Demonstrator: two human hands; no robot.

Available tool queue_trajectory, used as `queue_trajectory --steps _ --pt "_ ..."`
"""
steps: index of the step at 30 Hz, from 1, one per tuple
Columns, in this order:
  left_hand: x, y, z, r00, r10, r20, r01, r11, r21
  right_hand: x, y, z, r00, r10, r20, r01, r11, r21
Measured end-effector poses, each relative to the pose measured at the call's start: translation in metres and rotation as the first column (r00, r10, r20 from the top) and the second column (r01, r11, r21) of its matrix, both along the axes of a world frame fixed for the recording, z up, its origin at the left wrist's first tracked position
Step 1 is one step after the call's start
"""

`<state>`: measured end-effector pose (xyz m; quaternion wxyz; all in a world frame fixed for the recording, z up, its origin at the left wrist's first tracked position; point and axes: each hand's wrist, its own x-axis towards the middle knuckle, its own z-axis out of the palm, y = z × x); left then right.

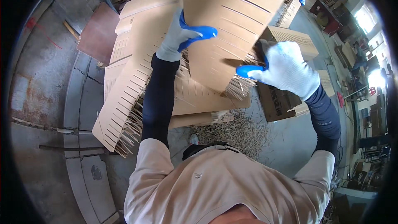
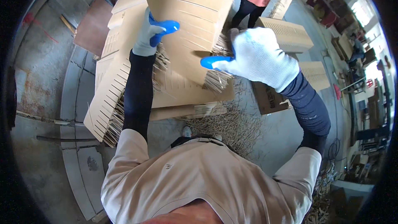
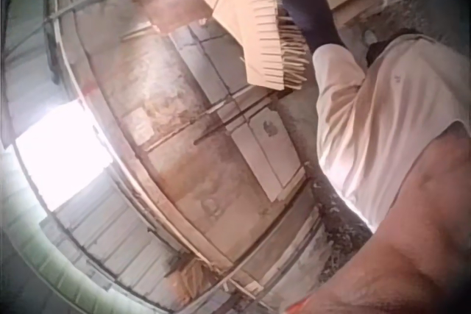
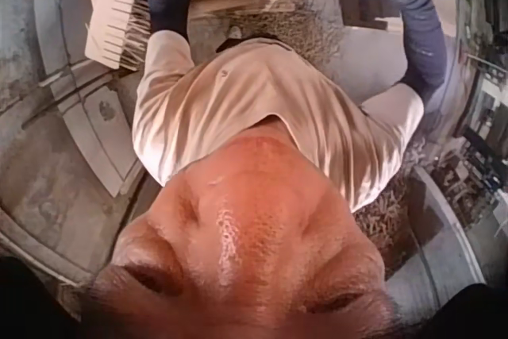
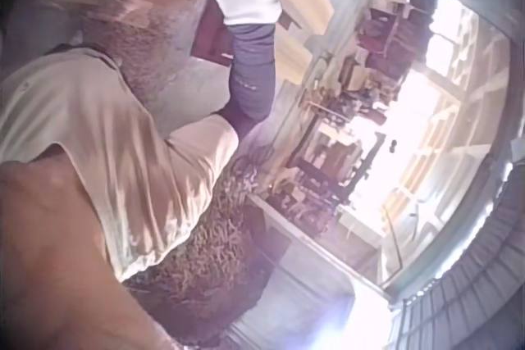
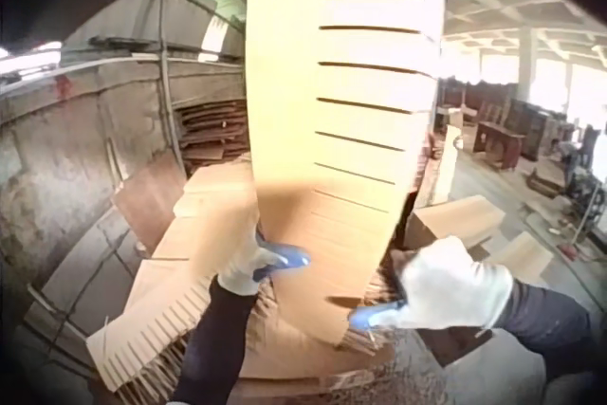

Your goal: Organizing and moving stacks of slotted cardboard packaging inserts in a factory setting.

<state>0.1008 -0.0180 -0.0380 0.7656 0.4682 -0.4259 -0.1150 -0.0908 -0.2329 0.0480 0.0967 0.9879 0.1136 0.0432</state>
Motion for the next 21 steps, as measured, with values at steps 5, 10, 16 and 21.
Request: queue_trajectory --steps 5,10,16,21 --pt "-0.022 -0.006 0.008 0.994 0.096 -0.059 -0.097 0.995 -0.017 0.018 -0.003 -0.006 0.983 0.166 0.081 -0.176 0.974 0.142" --pt "-0.003 0.002 -0.003 0.997 0.053 -0.058 -0.054 0.999 -0.009 0.034 -0.016 -0.019 0.886 0.424 0.188 -0.452 0.879 0.148" --pt "0.013 0.006 -0.016 0.983 0.1 0.156 -0.119 0.986 0.116 0.051 -0.01 -0.029 0.688 0.67 0.281 -0.719 0.572 0.395" --pt "0.013 -0.001 -0.039 0.961 0.207 -0.184 -0.202 0.978 0.043 0.067 -0.013 -0.033 0.52 0.849 0.092 -0.702 0.363 0.613"
